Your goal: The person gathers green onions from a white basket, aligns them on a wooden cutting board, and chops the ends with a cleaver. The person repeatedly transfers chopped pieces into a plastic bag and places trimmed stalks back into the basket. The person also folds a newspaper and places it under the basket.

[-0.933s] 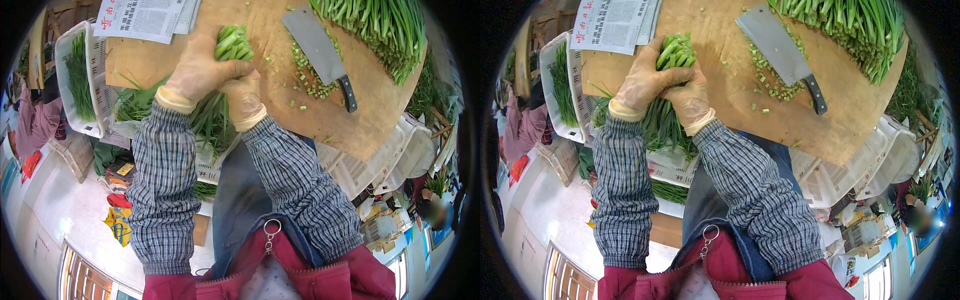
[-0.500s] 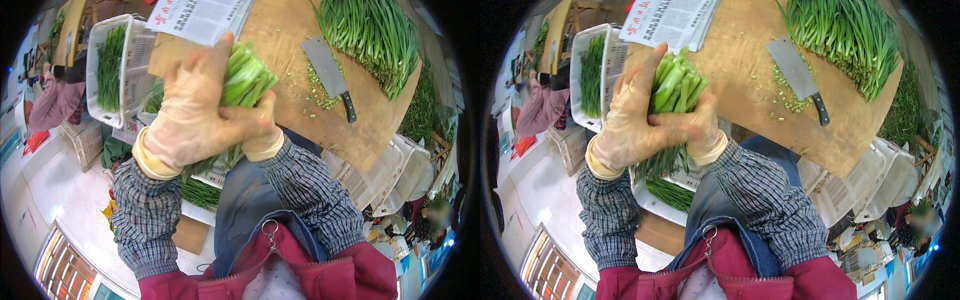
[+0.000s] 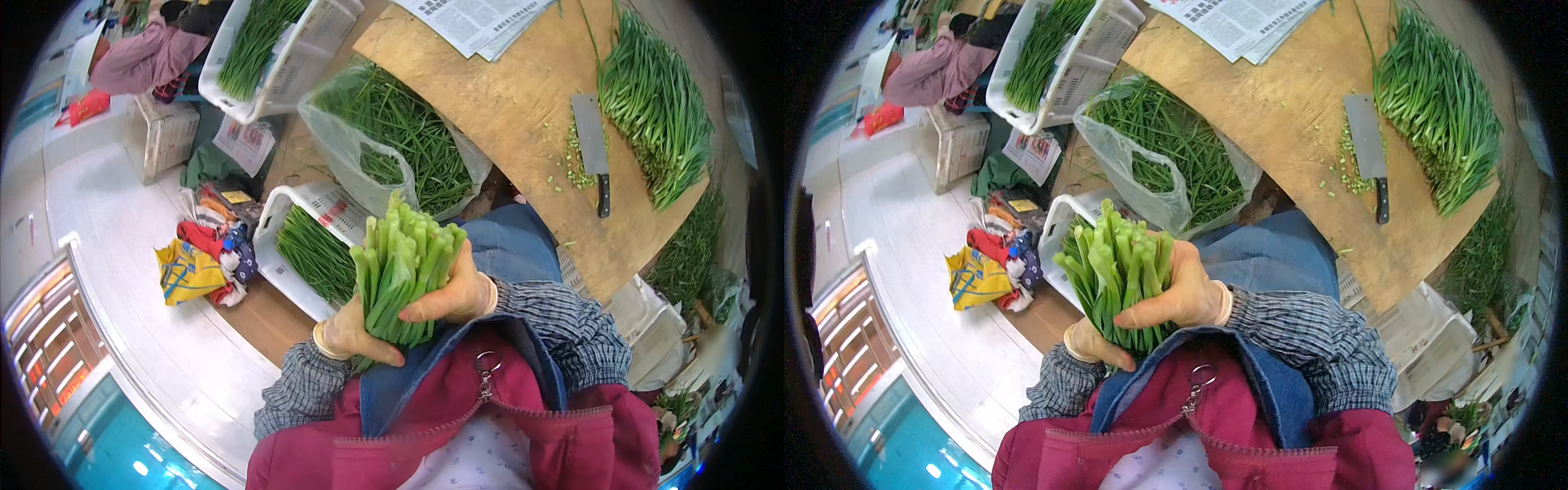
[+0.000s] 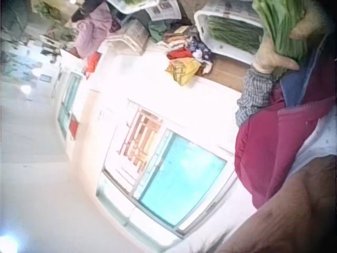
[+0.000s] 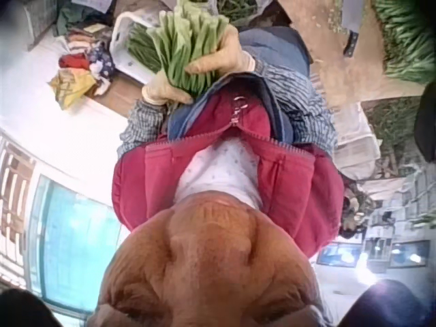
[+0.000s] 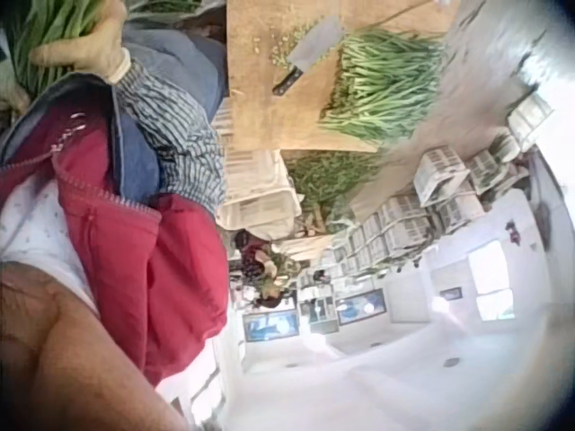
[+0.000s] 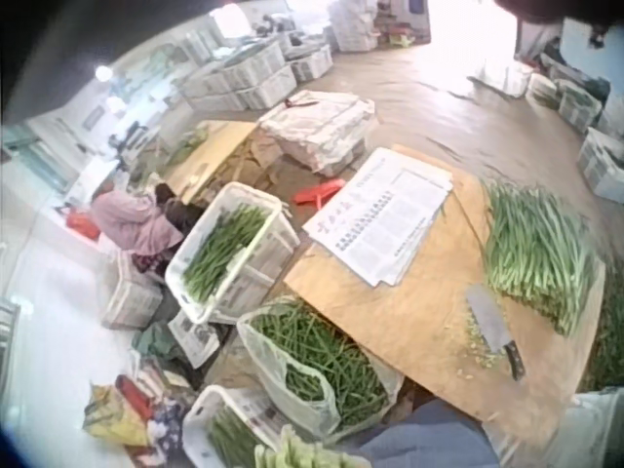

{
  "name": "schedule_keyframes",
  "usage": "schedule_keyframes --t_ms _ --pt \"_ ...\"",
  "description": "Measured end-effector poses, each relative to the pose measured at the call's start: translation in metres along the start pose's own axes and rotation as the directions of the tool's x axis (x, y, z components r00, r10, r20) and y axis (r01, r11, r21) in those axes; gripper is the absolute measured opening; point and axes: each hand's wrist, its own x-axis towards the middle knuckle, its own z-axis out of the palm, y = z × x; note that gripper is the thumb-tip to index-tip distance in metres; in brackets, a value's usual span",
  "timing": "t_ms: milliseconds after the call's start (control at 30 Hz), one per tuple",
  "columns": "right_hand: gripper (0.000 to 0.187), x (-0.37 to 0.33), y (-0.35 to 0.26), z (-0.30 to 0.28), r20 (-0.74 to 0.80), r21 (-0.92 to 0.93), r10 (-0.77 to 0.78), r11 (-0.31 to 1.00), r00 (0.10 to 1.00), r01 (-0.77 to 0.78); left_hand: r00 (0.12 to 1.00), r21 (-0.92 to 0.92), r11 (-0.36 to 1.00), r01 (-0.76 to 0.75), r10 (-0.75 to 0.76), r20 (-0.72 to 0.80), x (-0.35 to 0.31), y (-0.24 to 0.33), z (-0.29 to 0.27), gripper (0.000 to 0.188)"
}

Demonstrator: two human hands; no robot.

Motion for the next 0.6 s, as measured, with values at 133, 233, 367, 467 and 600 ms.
schedule_keyframes --t_ms 133,233,367,467,600 --pt "0.083 -0.004 -0.005 0.010 0.169 -0.252 0.108 0.966 0.980 -0.063 0.982 0.211 0.962 -0.174 0.187 -0.041 -0.016 -0.009 0.000 0.115" --pt "0.097 0.009 -0.026 0.018 0.291 -0.083 0.197 0.980 0.936 -0.180 0.954 0.025 0.956 -0.294 0.295 -0.058 -0.019 -0.008 0.007 0.105" --pt "0.091 0.035 -0.052 0.027 0.310 -0.160 0.147 0.982 0.939 -0.101 0.934 0.557 0.777 -0.294 0.358 -0.006 -0.025 -0.029 0.001 0.081" --pt "0.046 0.051 -0.074 0.046 0.180 -0.518 0.334 0.832 0.925 -0.199 0.865 0.625 0.661 -0.415 0.500 0.044 -0.028 -0.015 0.008 0.073" --pt "0.021 0.054 -0.083 0.062 0.227 -0.699 0.310 0.712 0.923 -0.067 0.870 0.559 0.701 -0.443 0.486 0.081 -0.035 -0.002 0.010 0.067"
